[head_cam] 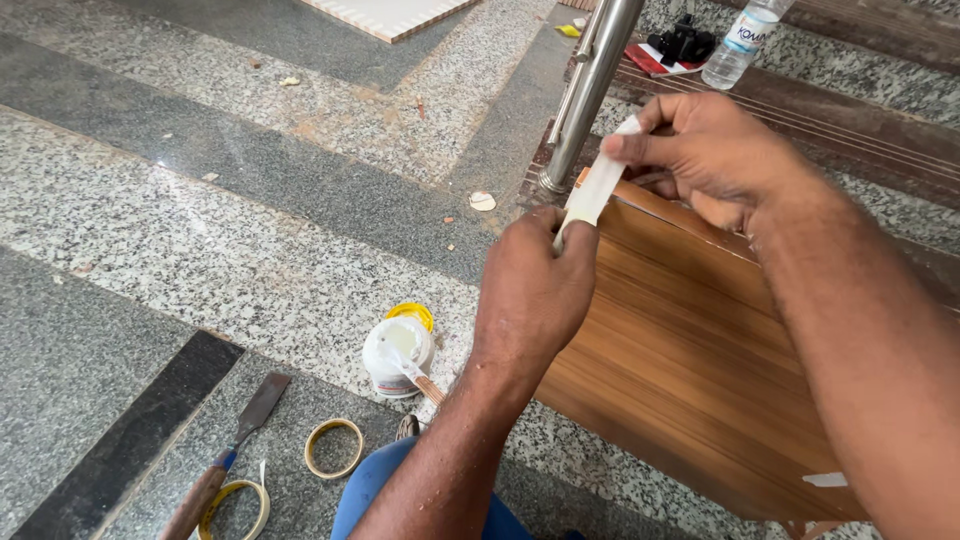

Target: The person applies masking tape to the edges of a wooden board, then spreads white adhesive along the edge with a small stick. They press a thin brown edge-banding strip onto the adhesive and smooth it down, repeating the process along the board's edge.

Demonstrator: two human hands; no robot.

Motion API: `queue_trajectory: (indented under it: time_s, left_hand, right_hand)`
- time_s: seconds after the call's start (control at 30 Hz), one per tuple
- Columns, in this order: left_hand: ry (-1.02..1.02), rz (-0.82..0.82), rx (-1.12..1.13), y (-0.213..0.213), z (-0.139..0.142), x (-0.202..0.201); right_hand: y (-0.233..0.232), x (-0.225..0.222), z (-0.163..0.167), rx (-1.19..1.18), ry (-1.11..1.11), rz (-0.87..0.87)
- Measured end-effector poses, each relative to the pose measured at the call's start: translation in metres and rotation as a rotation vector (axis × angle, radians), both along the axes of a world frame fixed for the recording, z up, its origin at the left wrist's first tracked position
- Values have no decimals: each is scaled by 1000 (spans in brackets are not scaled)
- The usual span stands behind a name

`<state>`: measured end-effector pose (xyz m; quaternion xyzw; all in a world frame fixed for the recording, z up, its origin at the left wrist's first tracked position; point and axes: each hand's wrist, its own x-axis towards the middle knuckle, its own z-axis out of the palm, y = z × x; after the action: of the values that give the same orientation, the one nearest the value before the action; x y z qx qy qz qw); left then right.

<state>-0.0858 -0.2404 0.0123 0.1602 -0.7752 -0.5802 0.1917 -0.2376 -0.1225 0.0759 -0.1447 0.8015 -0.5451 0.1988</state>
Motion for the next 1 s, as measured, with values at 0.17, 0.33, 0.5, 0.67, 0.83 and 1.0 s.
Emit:
queue_trajectory:
  time_s: [0.17,0.33,0.5,0.67,0.83,1.0]
  left_hand:
    - [-60,-55,30,-3,3,-1]
    - [-31,-70,71,-6,4,0]
    - [-35,-94,68,-6,1,-2]
    - [-72,-132,113,-7,-9,-6]
    - [-103,-216,256,-15,-26,-12]
    - [-148,-243,328,-17,-39,-25]
  right_hand:
    - [3,-18,-9,-75,-72,9]
    - [4,-28,-12,-66,-67,41]
    - [4,-34,-15,-31,-69,38]
    - [6,-47,-26,-20,-125,63]
    - [5,-58,-38,56,-295,114]
    - [4,-59,-45,150,-531,133]
